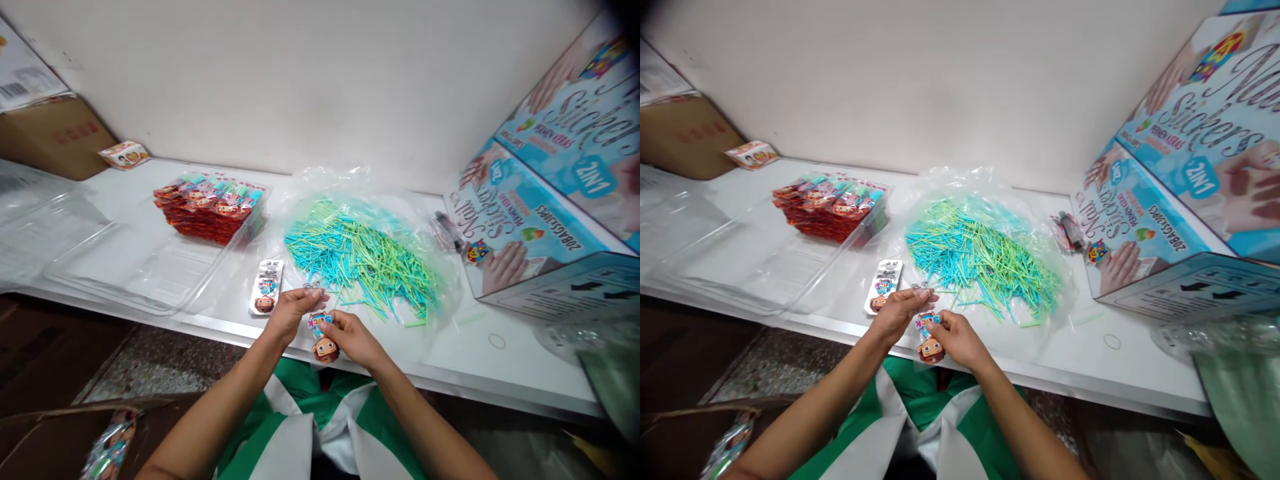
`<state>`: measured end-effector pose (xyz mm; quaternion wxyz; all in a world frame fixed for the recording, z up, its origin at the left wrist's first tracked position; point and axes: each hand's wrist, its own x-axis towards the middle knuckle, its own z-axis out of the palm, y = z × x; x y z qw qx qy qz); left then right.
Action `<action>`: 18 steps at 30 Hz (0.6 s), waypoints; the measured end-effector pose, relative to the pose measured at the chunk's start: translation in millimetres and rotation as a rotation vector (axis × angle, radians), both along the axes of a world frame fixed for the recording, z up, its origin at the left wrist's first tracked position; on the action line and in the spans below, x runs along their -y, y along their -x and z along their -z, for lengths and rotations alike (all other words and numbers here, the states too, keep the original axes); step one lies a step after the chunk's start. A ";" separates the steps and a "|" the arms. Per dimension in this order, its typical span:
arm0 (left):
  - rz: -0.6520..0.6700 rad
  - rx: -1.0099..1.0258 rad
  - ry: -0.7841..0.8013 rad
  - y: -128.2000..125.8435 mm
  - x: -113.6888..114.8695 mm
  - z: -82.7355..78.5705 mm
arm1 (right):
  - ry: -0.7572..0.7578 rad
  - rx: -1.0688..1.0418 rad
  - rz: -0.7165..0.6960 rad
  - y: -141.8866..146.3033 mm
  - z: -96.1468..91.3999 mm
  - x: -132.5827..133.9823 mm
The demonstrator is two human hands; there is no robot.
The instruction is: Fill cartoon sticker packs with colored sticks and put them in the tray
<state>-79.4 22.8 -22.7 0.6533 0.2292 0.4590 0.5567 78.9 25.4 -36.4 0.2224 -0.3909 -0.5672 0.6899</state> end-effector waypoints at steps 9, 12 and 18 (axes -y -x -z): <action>-0.046 0.175 0.047 -12.6 1.2 11.6 | -0.076 0.066 0.019 -4.0 11.5 0.5; 0.006 0.236 0.079 -13.3 1.6 9.2 | -0.044 0.058 0.019 -2.4 15.0 -0.3; 0.006 0.184 0.098 -12.0 1.4 10.6 | -0.148 0.113 -0.024 -6.0 16.3 -8.3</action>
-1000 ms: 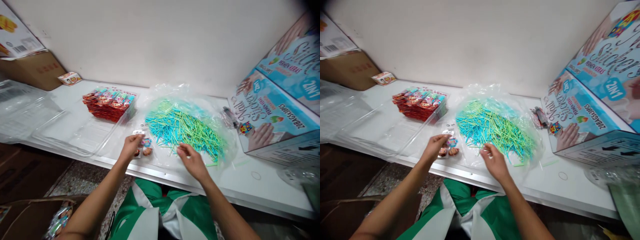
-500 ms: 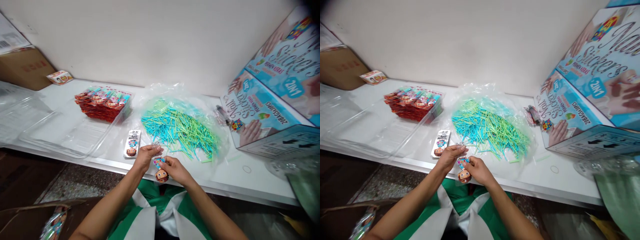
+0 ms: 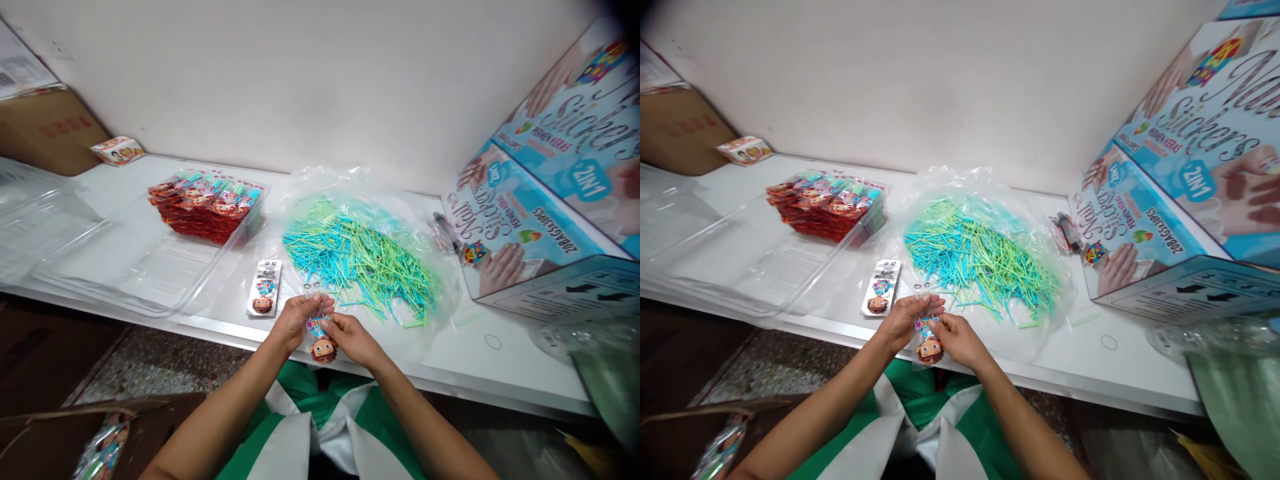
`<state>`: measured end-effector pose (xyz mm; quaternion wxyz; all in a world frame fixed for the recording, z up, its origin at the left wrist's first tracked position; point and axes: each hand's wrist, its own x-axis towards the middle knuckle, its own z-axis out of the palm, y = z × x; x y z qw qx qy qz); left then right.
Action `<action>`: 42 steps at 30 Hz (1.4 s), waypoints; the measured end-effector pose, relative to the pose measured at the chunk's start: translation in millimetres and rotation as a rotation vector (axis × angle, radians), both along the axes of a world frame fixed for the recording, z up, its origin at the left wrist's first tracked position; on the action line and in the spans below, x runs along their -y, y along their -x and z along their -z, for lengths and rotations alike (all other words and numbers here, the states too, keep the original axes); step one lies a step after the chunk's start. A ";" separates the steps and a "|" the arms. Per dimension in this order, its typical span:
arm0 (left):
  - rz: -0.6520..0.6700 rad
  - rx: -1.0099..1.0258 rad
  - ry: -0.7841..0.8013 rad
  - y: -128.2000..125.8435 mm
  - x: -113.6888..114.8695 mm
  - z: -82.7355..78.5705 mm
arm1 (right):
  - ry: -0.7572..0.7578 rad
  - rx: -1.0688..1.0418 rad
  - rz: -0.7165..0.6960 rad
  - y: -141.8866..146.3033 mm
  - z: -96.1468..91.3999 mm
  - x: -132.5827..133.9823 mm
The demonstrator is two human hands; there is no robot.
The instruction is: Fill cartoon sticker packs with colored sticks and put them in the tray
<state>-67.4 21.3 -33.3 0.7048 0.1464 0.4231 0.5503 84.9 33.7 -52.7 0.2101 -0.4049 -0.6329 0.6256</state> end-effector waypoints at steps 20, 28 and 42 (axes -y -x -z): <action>-0.080 0.077 0.047 15.3 0.7 16.8 | -0.485 1.095 0.041 14.8 7.4 -155.7; -0.109 0.175 0.139 22.7 -4.5 27.0 | -0.607 0.957 0.036 -3.5 -7.9 -151.4; -0.123 0.077 0.072 15.5 -7.1 26.5 | -0.536 0.110 0.330 -19.0 32.6 -72.6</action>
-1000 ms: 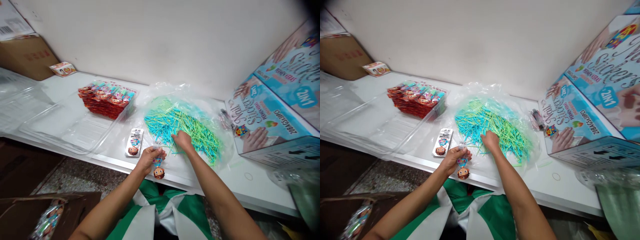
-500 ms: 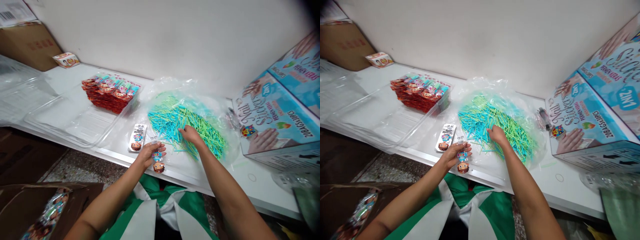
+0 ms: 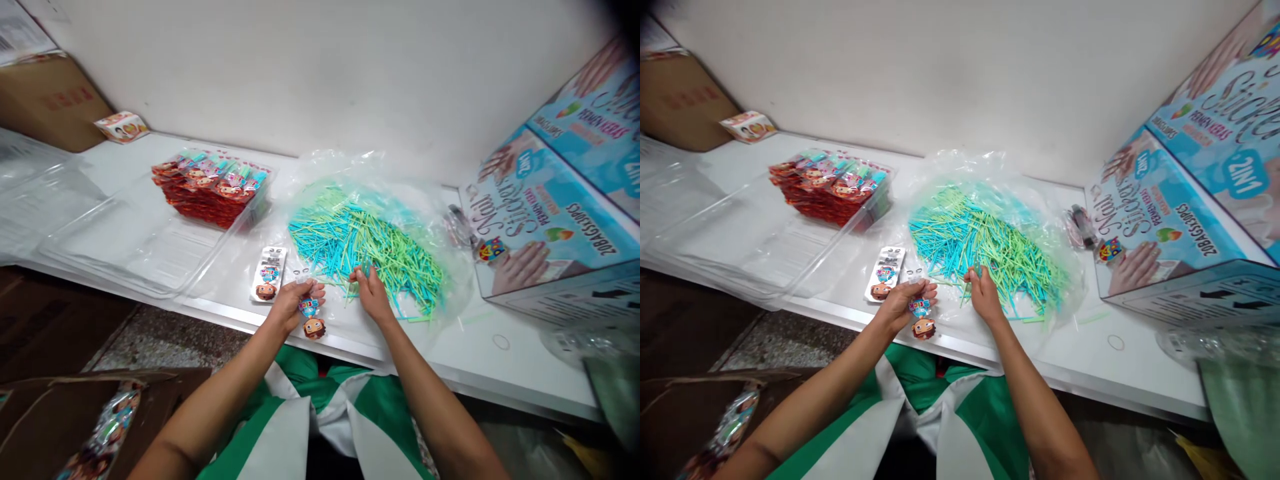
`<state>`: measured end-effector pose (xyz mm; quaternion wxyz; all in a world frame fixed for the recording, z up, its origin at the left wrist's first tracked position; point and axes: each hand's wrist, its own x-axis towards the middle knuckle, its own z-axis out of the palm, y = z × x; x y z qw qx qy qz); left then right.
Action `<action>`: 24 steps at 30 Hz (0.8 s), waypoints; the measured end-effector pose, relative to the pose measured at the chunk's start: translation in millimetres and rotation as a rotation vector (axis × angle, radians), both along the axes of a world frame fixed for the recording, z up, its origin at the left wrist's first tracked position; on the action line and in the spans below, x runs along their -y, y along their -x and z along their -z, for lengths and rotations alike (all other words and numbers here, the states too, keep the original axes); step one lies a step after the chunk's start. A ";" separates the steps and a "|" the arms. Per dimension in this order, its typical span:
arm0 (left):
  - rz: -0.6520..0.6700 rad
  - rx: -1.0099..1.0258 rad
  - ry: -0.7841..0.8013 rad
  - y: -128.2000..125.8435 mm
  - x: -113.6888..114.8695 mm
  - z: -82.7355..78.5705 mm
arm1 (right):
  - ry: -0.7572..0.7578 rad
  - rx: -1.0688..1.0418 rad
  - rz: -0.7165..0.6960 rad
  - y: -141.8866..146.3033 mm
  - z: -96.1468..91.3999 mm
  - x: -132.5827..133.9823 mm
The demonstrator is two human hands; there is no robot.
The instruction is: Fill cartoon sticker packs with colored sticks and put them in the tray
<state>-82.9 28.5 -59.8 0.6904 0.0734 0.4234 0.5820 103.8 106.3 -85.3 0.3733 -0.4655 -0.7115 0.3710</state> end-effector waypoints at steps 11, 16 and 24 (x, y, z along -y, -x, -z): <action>-0.014 -0.084 0.022 -9.7 -2.8 -6.4 | -0.009 -0.079 0.052 -6.1 8.2 9.5; -0.009 -0.166 0.010 -14.7 -2.1 -13.5 | 0.019 -0.053 0.056 -8.9 12.0 11.6; 0.016 -0.235 -0.047 -18.6 1.4 -14.9 | 0.006 0.011 0.019 -9.0 11.5 15.3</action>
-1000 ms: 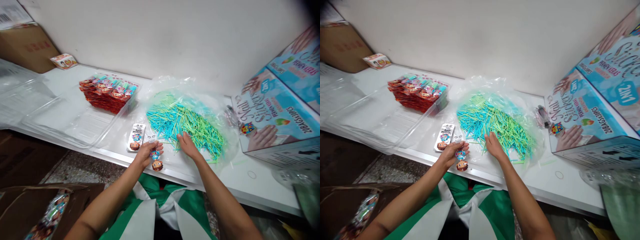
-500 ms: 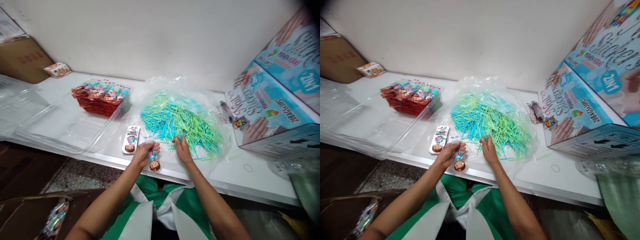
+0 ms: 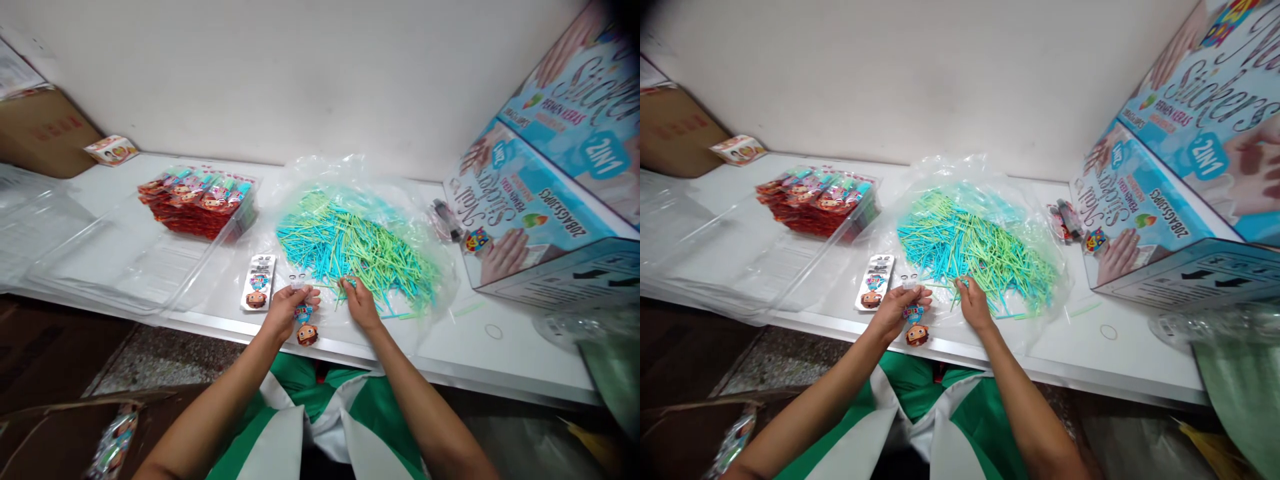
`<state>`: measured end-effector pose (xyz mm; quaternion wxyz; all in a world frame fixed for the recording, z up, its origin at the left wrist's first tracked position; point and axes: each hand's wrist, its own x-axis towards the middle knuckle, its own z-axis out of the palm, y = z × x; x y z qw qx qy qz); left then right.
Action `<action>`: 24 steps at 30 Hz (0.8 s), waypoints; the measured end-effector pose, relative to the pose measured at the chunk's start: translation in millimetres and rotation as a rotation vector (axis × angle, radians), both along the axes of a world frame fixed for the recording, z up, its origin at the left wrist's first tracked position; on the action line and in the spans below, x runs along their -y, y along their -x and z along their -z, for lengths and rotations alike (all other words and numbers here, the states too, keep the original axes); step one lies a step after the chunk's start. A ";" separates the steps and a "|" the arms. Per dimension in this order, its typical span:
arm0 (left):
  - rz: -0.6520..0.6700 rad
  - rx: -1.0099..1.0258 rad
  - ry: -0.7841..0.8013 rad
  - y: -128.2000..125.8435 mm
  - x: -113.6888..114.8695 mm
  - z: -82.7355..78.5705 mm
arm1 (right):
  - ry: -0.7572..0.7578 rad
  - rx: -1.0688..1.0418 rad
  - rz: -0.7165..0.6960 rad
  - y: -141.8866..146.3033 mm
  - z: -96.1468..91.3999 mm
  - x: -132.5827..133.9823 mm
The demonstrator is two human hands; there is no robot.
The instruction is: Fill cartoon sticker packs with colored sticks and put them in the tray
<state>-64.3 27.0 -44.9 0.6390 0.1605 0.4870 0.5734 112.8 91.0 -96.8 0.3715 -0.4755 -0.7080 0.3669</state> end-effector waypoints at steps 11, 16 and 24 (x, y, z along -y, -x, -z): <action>0.034 -0.259 -0.081 -2.9 0.6 -6.4 | -0.306 0.589 -0.205 -16.1 -43.8 -12.3; -0.150 -0.526 -0.109 -11.8 -2.1 -13.6 | -0.453 0.997 -0.342 -5.6 -74.5 3.1; -0.008 -0.449 -0.104 -26.5 -12.9 -10.2 | -0.296 0.775 -0.369 2.9 -86.1 15.8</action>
